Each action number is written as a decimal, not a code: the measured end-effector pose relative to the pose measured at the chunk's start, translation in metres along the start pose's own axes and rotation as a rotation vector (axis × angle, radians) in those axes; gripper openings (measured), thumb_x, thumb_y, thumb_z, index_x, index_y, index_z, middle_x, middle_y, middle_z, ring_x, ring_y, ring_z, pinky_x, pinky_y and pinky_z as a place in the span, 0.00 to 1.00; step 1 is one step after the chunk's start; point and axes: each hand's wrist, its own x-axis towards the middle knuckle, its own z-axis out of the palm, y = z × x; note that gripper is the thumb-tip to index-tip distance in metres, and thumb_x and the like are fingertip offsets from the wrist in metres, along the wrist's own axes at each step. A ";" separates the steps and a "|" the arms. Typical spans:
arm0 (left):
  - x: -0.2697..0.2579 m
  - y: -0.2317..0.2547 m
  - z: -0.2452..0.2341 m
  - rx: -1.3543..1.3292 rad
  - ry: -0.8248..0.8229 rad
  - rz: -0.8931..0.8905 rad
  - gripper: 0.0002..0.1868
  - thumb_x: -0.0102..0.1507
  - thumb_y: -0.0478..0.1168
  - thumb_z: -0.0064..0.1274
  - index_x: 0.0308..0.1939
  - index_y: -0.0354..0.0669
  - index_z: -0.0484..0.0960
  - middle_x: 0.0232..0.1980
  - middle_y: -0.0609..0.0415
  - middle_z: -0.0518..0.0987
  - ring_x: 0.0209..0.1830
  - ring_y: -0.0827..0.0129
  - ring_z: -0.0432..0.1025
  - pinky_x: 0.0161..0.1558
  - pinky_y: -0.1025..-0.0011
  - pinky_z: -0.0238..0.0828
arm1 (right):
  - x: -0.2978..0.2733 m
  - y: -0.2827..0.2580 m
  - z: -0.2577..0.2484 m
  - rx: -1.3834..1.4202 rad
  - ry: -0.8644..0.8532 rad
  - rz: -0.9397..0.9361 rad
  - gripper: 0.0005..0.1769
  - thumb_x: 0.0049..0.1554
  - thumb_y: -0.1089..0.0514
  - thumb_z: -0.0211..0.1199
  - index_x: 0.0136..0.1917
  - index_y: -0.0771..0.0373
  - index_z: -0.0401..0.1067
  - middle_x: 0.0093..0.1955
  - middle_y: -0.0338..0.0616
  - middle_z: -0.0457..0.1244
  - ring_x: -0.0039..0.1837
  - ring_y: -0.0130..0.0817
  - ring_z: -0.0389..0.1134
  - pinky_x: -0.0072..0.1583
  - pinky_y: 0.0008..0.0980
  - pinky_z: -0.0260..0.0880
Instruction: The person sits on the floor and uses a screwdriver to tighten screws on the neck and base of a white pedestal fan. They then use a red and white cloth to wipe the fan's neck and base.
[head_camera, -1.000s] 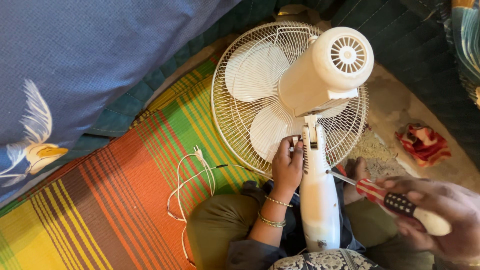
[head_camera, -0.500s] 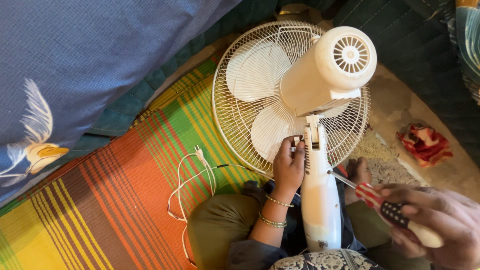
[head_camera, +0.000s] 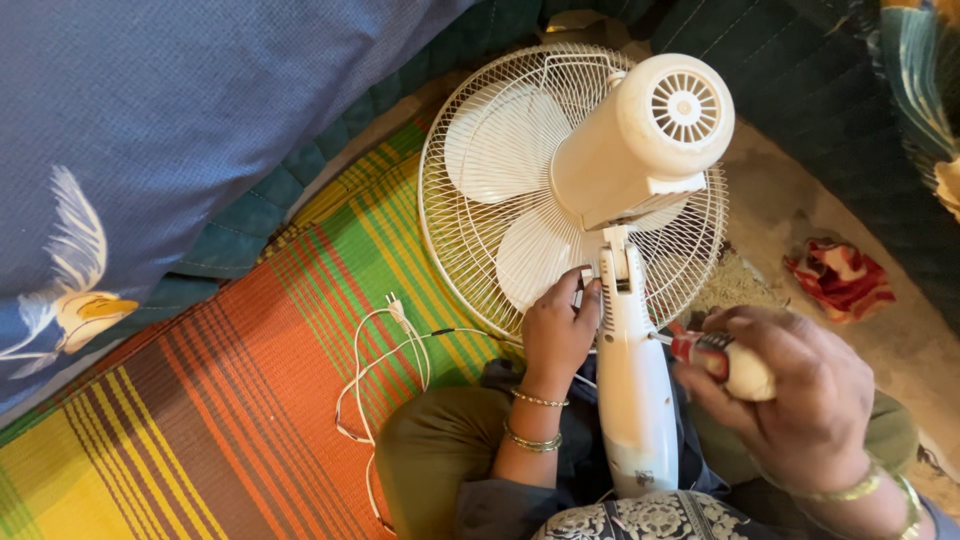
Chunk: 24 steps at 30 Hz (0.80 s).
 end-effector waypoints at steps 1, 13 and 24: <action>0.000 0.002 -0.002 0.007 -0.012 -0.021 0.17 0.67 0.49 0.51 0.53 0.45 0.83 0.40 0.43 0.84 0.38 0.47 0.78 0.39 0.55 0.73 | -0.001 -0.001 0.002 -0.034 0.013 0.069 0.27 0.47 0.51 0.77 0.51 0.67 0.67 0.45 0.50 0.68 0.41 0.42 0.71 0.44 0.36 0.69; 0.002 -0.009 0.002 0.067 0.096 0.072 0.16 0.65 0.50 0.55 0.49 0.45 0.86 0.36 0.44 0.83 0.34 0.48 0.78 0.34 0.58 0.74 | 0.000 0.006 0.011 0.281 0.156 -0.152 0.17 0.56 0.64 0.71 0.56 0.61 0.68 0.65 0.53 0.59 0.62 0.47 0.71 0.60 0.38 0.77; 0.001 -0.013 0.007 0.047 0.156 0.111 0.15 0.65 0.48 0.57 0.48 0.43 0.87 0.36 0.44 0.83 0.33 0.50 0.78 0.33 0.59 0.74 | 0.025 0.010 -0.051 0.019 -0.449 -0.251 0.25 0.38 0.63 0.68 0.52 0.55 0.77 0.58 0.42 0.66 0.60 0.44 0.72 0.58 0.43 0.74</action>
